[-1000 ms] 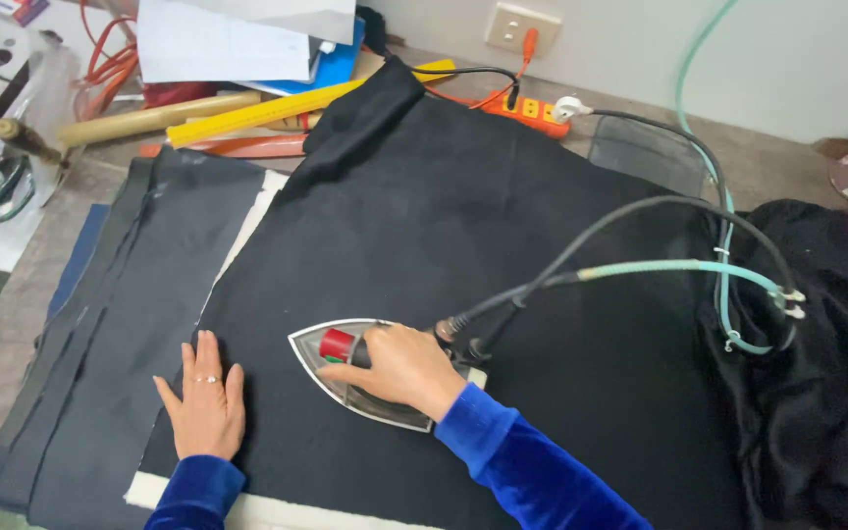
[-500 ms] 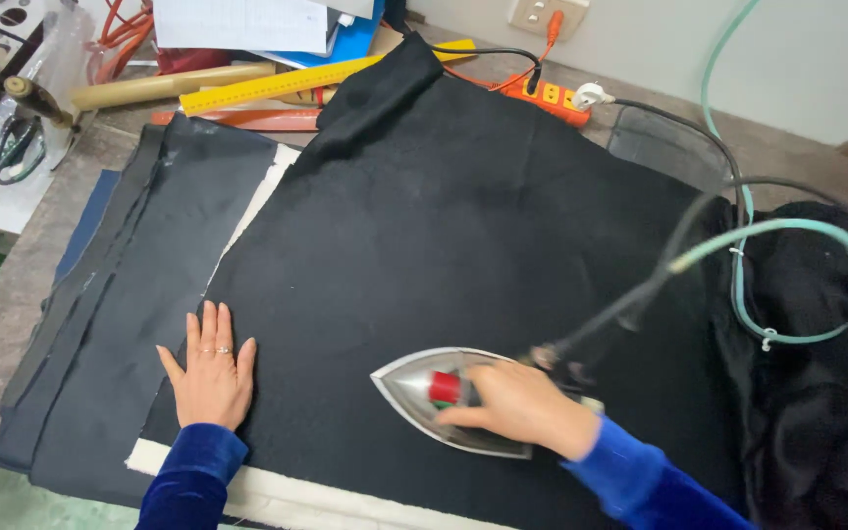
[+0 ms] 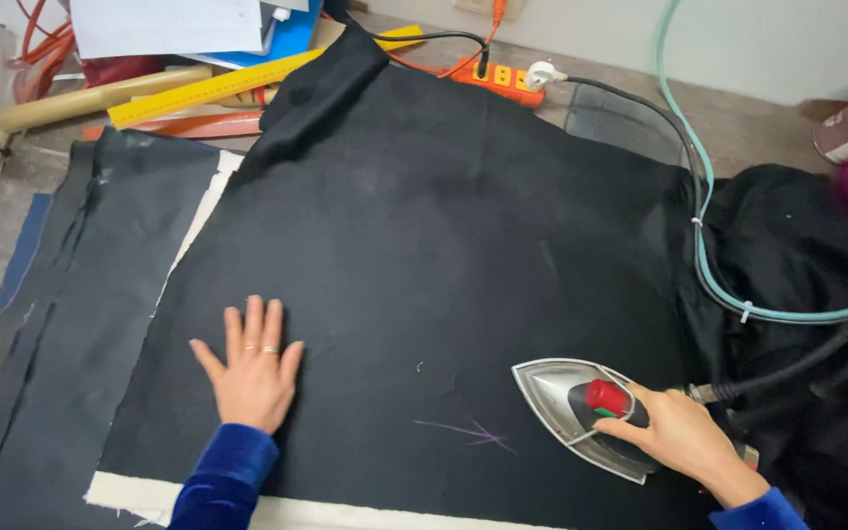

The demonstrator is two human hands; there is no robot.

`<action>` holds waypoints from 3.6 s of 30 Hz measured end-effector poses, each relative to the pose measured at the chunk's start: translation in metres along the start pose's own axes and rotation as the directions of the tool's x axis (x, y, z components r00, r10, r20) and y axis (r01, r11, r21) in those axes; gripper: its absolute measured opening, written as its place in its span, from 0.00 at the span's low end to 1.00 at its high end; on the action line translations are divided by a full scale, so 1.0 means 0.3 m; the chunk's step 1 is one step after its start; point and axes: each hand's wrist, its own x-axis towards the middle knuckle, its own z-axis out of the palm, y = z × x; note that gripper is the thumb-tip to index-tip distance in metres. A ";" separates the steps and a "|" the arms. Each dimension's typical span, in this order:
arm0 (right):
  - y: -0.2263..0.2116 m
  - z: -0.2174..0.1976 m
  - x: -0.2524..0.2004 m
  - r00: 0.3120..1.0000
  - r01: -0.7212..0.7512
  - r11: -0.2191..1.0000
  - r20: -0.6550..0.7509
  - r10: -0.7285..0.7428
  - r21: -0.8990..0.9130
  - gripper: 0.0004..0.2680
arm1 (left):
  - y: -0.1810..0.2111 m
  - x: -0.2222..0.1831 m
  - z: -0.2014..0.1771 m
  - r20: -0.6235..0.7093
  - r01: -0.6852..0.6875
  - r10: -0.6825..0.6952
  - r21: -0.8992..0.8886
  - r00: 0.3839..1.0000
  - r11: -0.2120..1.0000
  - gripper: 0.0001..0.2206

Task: Ironing a large piece of black fabric using a steam iron on a workbench

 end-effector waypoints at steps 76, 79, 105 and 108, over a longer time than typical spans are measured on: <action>-0.738 -0.114 -0.017 0.757 0.646 0.760 -0.076 -0.649 -0.072 0.12 | -0.138 0.031 -0.001 0.077 -0.008 0.007 0.013 0.997 1.000 0.31; -0.735 -0.115 -0.022 0.768 0.634 0.771 -0.066 -0.637 -0.058 0.08 | -0.141 0.035 0.010 0.124 0.000 -0.009 0.071 0.992 0.997 0.31; -0.690 -0.094 -0.001 0.745 0.660 0.746 -0.053 -0.665 -0.088 0.14 | -0.129 0.038 -0.001 0.155 0.054 -0.055 0.009 0.986 0.998 0.31; -0.703 -0.110 -0.019 0.763 0.638 0.767 -0.073 -0.642 -0.077 0.12 | -0.144 0.033 0.018 0.104 0.034 -0.035 0.011 0.994 0.999 0.32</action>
